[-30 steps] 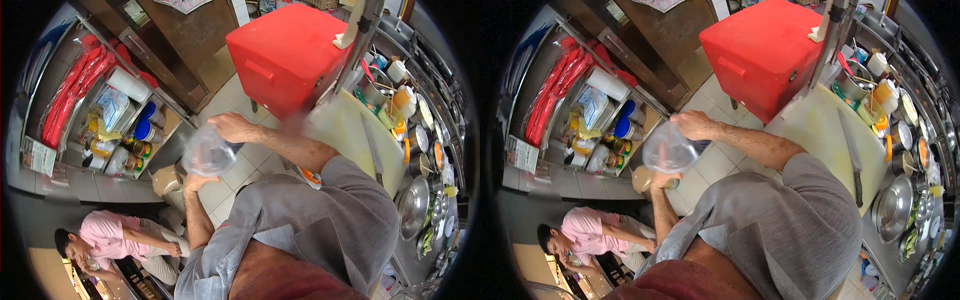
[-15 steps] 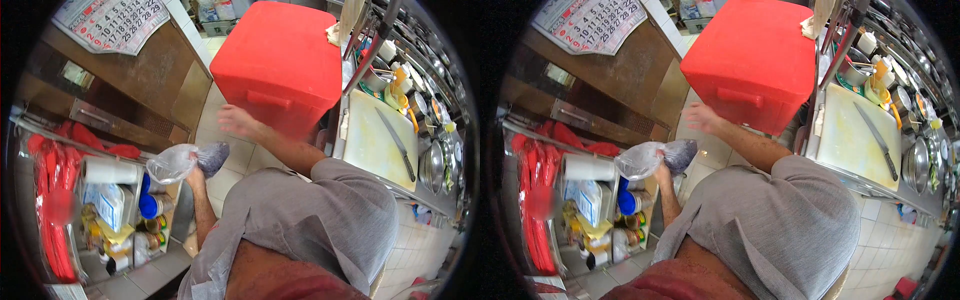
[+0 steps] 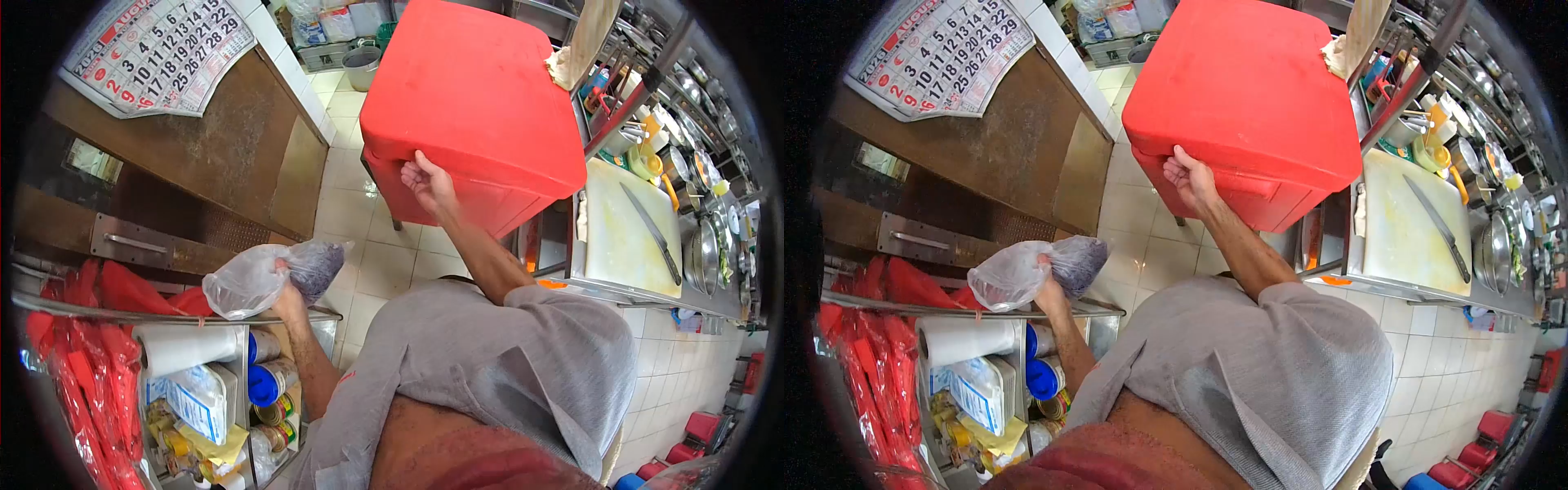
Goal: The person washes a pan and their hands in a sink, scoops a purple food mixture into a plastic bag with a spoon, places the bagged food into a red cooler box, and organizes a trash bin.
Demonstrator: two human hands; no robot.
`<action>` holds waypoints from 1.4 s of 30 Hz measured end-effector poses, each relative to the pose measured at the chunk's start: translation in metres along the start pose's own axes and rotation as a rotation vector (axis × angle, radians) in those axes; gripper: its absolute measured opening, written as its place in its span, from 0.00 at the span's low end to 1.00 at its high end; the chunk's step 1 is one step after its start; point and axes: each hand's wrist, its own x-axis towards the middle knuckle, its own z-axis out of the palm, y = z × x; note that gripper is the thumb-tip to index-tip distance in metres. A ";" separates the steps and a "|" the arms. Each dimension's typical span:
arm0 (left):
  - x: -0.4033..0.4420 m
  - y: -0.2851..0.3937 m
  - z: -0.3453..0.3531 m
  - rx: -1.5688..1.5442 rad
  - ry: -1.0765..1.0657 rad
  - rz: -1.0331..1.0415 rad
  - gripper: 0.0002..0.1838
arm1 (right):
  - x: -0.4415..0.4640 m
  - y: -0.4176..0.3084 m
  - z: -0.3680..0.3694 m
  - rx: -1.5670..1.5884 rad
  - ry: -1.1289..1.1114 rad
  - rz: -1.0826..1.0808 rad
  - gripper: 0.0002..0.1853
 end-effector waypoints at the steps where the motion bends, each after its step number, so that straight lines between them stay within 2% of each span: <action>1: 0.006 0.007 0.006 -0.032 -0.014 -0.022 0.27 | -0.004 -0.011 0.009 -0.005 0.005 -0.003 0.12; 3: 0.020 0.020 0.023 -0.069 0.005 -0.059 0.26 | -0.019 -0.042 0.027 -0.015 -0.249 -0.215 0.16; 5: 0.041 0.025 0.042 -0.252 -0.055 -0.033 0.24 | -0.033 -0.080 0.043 -0.076 -0.338 -0.448 0.24; 9: 0.069 0.069 0.111 -0.405 -0.085 0.040 0.19 | -0.053 -0.157 0.052 -0.169 -0.469 -0.698 0.37; 12: 0.090 0.102 0.173 -0.492 -0.138 0.047 0.17 | -0.052 -0.180 0.056 -0.133 -0.444 -0.834 0.43; 17: 0.143 0.097 0.282 -0.582 -0.279 -0.013 0.13 | -0.043 -0.176 0.060 -0.252 -0.391 -0.846 0.46; 20: 0.166 0.096 0.350 -0.622 -0.329 0.042 0.10 | -0.040 -0.183 0.067 -0.315 -0.282 -1.041 0.45; 23: 0.205 0.076 0.419 -0.657 -0.484 -0.061 0.10 | -0.045 -0.186 0.075 -0.285 -0.249 -1.065 0.46; 25: 0.223 0.067 0.469 -0.787 -0.522 0.018 0.09 | -0.044 -0.176 0.088 -0.238 -0.172 -1.072 0.46; 27: 0.239 0.059 0.519 -0.827 -0.566 0.007 0.09 | -0.039 -0.162 0.094 -0.199 -0.075 -1.042 0.46; 28: 0.246 0.055 0.544 -0.786 -0.567 0.016 0.10 | -0.039 -0.156 0.095 -0.214 -0.107 -1.021 0.42; 30: 0.258 0.048 0.591 -0.759 -0.595 0.018 0.10 | -0.037 -0.151 0.091 -0.214 -0.096 -1.042 0.41; 32: 0.265 0.034 0.630 -0.650 -0.647 -0.171 0.14 | -0.030 -0.139 0.104 -0.152 -0.014 -1.075 0.37; 36: 0.276 0.001 0.699 -0.472 -0.798 -0.257 0.17 | -0.023 -0.125 0.104 -0.079 0.080 -1.142 0.32; 37: 0.289 -0.033 0.732 -0.472 -0.821 -0.266 0.17 | -0.022 -0.121 0.105 -0.082 0.098 -1.158 0.32; 39: 0.312 -0.088 0.789 0.077 -0.996 0.150 0.19 | -0.021 -0.114 0.105 -0.101 0.144 -1.143 0.32; 40: 0.307 -0.085 0.781 0.064 -1.012 0.146 0.19 | -0.021 -0.110 0.105 -0.112 0.154 -1.158 0.32; 42: 0.292 -0.064 0.737 0.413 -0.771 0.207 0.24 | -0.021 -0.105 0.105 -0.128 0.205 -1.135 0.31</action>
